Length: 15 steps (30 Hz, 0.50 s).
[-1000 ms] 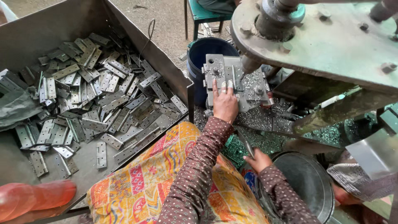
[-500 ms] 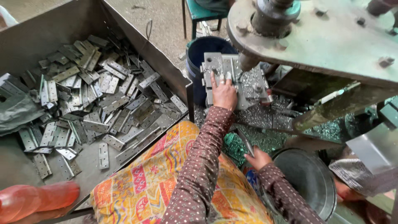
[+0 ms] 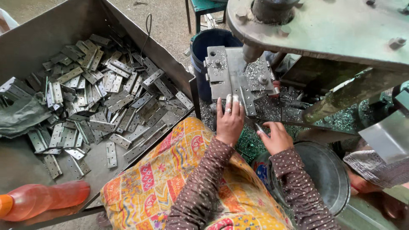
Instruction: The person repeatedly picks up small metal plates from a bin, places them into a manual punching machine, and operates the lever to punch holes. The processed plates are then returned to the bin.
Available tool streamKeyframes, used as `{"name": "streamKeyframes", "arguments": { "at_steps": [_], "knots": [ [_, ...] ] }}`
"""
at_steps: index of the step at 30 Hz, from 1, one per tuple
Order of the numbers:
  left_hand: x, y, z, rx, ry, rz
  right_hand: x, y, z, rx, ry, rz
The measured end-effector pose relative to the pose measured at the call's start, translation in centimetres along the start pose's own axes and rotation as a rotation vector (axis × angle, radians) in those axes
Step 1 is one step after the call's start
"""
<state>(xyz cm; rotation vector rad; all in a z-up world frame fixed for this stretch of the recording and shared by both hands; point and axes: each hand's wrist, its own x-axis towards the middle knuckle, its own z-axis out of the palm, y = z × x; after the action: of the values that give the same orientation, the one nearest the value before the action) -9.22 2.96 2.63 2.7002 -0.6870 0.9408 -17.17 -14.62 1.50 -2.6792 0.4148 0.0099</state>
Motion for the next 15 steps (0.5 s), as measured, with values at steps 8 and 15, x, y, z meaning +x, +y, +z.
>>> {"name": "streamKeyframes", "arguments": {
  "at_steps": [8,15],
  "knots": [
    [4.1,-1.8,-1.3,-0.711,-0.21,-0.322,0.4,0.7,0.8,0.107,0.097,-0.017],
    [7.1,-4.0,2.2,-0.312,-0.19,-0.264,0.9,0.9,0.9,0.067,0.094,-0.034]
  ]
}}
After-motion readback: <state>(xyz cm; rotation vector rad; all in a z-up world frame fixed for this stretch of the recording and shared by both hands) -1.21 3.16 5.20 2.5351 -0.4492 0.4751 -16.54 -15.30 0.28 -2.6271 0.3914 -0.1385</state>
